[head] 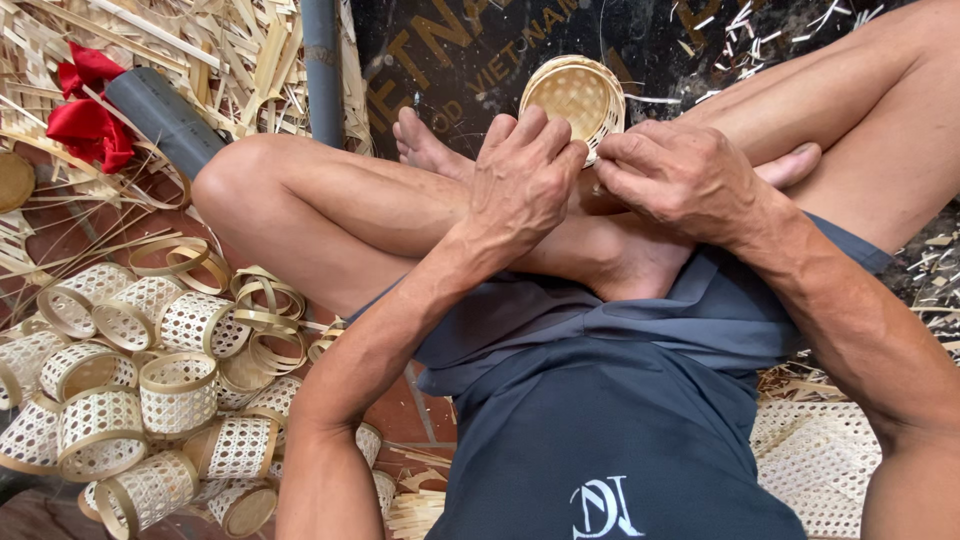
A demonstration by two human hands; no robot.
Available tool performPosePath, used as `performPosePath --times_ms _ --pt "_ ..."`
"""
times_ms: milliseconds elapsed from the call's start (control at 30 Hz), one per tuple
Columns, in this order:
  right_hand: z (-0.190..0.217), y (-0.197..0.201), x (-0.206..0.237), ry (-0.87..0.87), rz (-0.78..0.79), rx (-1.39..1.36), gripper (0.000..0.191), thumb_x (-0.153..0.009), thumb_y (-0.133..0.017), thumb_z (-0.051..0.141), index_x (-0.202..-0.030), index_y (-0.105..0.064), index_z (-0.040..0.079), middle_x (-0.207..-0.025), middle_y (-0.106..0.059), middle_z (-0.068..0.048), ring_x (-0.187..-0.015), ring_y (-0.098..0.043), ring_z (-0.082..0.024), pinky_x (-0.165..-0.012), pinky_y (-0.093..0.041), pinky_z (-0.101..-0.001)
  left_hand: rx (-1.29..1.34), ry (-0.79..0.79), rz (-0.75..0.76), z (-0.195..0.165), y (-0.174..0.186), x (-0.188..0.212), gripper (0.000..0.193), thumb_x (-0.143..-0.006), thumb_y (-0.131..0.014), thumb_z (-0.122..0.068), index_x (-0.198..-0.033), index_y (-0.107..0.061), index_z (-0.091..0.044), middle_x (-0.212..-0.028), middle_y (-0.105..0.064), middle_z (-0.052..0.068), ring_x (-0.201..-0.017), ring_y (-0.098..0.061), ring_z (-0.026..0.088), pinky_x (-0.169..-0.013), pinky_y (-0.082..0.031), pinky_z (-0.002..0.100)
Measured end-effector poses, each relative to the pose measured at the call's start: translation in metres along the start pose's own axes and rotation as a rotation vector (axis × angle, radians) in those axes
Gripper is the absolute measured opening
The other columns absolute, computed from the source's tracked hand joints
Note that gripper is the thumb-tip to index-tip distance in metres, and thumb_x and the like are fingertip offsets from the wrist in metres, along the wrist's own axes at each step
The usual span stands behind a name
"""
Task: The person sits on the floor assembling a woven bamboo basket: they press the woven basket body into a bamboo rim ring, tie and tighten thread around the rim to secure it, then apply glue from a squeeze bottle along the rim edge and set the finished basket aside.
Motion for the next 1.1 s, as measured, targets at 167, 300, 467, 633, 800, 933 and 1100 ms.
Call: performPosePath --times_ms 167,300,467,633,800,933,1100 --pt "-0.001 -0.001 -0.001 -0.002 0.006 -0.031 0.033 -0.077 -0.067 0.011 -0.107 -0.069 -0.004 -0.112 -0.068 -0.014 -0.091 -0.068 -0.028 -0.076 -0.059 -0.0383 0.031 0.070 0.052 0.003 -0.004 0.000 0.008 -0.086 -0.064 -0.013 -0.092 -0.067 -0.008 -0.095 -0.059 0.006 -0.099 -0.055 0.025 -0.083 -0.043 0.039" --pt "-0.003 -0.001 -0.003 -0.003 0.002 -0.033 0.033 -0.077 -0.067 0.011 -0.106 -0.069 -0.004 -0.111 -0.068 -0.014 -0.090 -0.068 -0.029 -0.075 -0.058 -0.0381 0.038 0.081 0.009 0.001 -0.001 -0.001 0.009 -0.085 -0.065 -0.013 -0.093 -0.067 -0.009 -0.095 -0.058 0.006 -0.100 -0.055 0.025 -0.084 -0.043 0.041" --pt "-0.004 -0.003 -0.001 0.010 -0.014 -0.025 0.032 -0.077 -0.068 0.011 -0.105 -0.068 -0.004 -0.111 -0.067 -0.014 -0.090 -0.068 -0.028 -0.075 -0.059 -0.0375 0.026 0.136 0.013 0.000 -0.005 0.001 0.007 -0.086 -0.066 -0.013 -0.092 -0.067 -0.010 -0.093 -0.058 0.005 -0.096 -0.055 0.026 -0.082 -0.042 0.043" --pt "-0.005 -0.008 0.003 0.000 -0.006 0.007 0.029 -0.080 -0.069 0.010 -0.106 -0.069 -0.002 -0.110 -0.068 -0.013 -0.086 -0.067 -0.026 -0.070 -0.057 -0.0363 0.090 0.072 -0.017 -0.003 -0.004 0.008 0.016 -0.088 -0.065 -0.012 -0.103 -0.067 -0.007 -0.099 -0.058 0.006 -0.101 -0.056 0.025 -0.087 -0.044 0.041" --pt "-0.006 -0.007 -0.002 -0.009 -0.012 -0.005 0.031 -0.078 -0.069 0.011 -0.107 -0.070 -0.002 -0.109 -0.068 -0.014 -0.085 -0.067 -0.027 -0.068 -0.056 -0.0366 0.071 -0.008 -0.063 -0.004 -0.001 0.014 0.019 -0.091 -0.065 -0.012 -0.109 -0.068 -0.005 -0.101 -0.060 0.005 -0.102 -0.057 0.023 -0.089 -0.044 0.040" --pt "0.004 0.003 -0.004 -0.009 -0.059 -0.029 0.029 -0.078 -0.069 0.011 -0.105 -0.070 -0.002 -0.107 -0.068 -0.013 -0.086 -0.067 -0.027 -0.071 -0.057 -0.0383 0.070 -0.027 -0.086 -0.001 -0.001 0.015 0.018 -0.091 -0.065 -0.012 -0.107 -0.070 -0.006 -0.097 -0.061 0.004 -0.099 -0.058 0.022 -0.087 -0.043 0.040" --pt "0.020 0.010 0.001 -0.062 -0.133 -0.108 0.022 -0.084 -0.074 0.009 -0.101 -0.070 -0.004 -0.099 -0.066 -0.014 -0.080 -0.065 -0.028 -0.068 -0.054 -0.0409 0.083 -0.028 -0.085 0.000 -0.001 0.015 0.015 -0.091 -0.065 -0.012 -0.104 -0.068 -0.006 -0.098 -0.061 0.004 -0.101 -0.058 0.023 -0.089 -0.043 0.039"
Point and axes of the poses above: each hand's wrist, its own x-axis away from the middle knuckle, its own y-axis out of the back of the hand, z = x × y, the point moved 9 cm from there along -x, towards the middle knuckle
